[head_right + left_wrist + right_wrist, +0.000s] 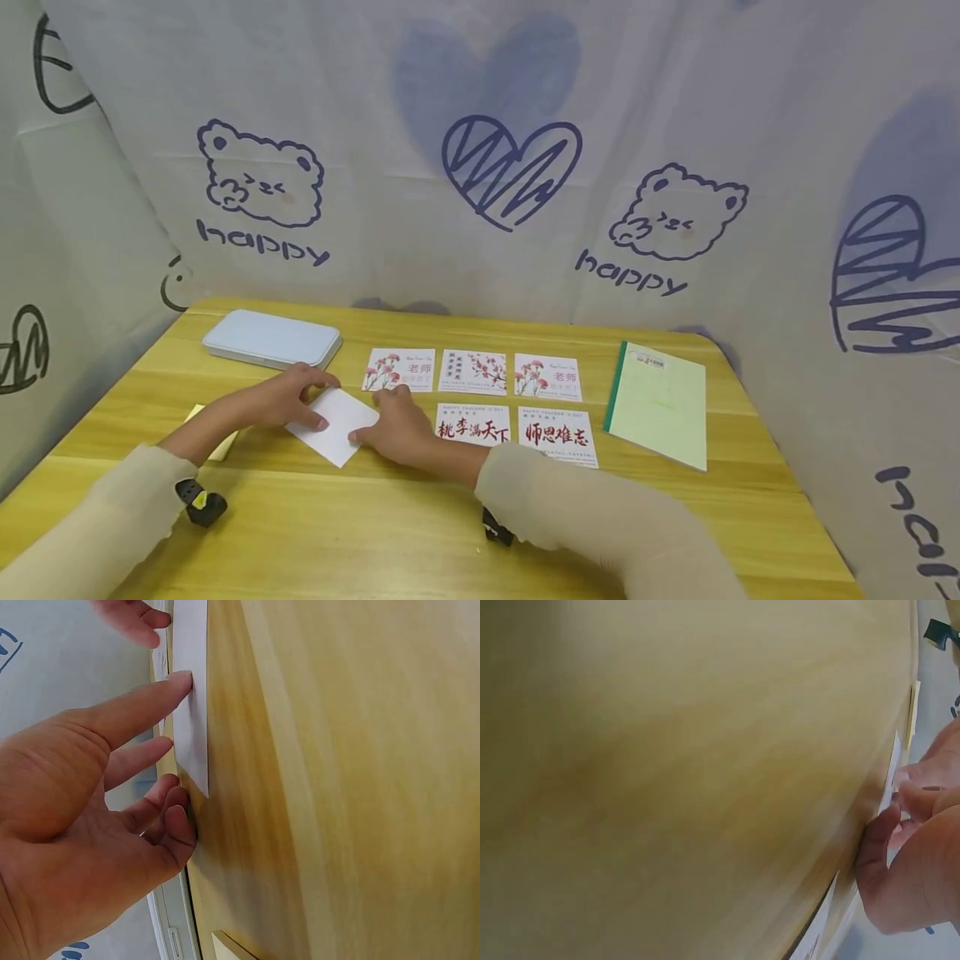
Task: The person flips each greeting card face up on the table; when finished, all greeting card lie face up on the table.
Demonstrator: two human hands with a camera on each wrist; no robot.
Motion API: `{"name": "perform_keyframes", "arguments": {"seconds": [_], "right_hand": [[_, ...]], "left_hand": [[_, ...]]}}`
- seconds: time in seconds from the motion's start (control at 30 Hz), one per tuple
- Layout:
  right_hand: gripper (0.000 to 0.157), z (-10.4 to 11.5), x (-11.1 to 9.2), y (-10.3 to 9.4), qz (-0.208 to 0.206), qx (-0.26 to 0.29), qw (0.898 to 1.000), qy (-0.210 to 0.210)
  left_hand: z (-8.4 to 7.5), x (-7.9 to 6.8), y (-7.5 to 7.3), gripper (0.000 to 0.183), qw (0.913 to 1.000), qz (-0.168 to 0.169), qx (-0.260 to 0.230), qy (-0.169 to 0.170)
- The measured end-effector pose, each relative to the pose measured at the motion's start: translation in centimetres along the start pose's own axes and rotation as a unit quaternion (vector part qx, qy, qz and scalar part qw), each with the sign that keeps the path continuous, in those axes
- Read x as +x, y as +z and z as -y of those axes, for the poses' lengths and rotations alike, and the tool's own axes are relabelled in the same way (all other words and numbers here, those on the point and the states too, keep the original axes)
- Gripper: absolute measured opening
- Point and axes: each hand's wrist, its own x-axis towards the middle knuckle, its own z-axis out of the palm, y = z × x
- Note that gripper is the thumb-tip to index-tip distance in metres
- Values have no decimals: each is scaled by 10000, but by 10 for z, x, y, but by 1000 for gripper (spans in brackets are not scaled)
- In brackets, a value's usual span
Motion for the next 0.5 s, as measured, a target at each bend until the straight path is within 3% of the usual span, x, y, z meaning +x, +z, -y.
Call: {"name": "perform_keyframes", "arguments": {"seconds": [0.13,0.3,0.5], "right_hand": [[66,3,-2,3,-64,-480,9988,125],[57,3,-1,6,-196,-597,9980,109],[55,4,-2,8,-243,-603,9978,134]], "left_hand": [[0,0,0,60,10000,62,-1,-37],[0,1,-1,51,9998,32,-177,55],[-2,5,0,43,9981,15,-565,-253]]}}
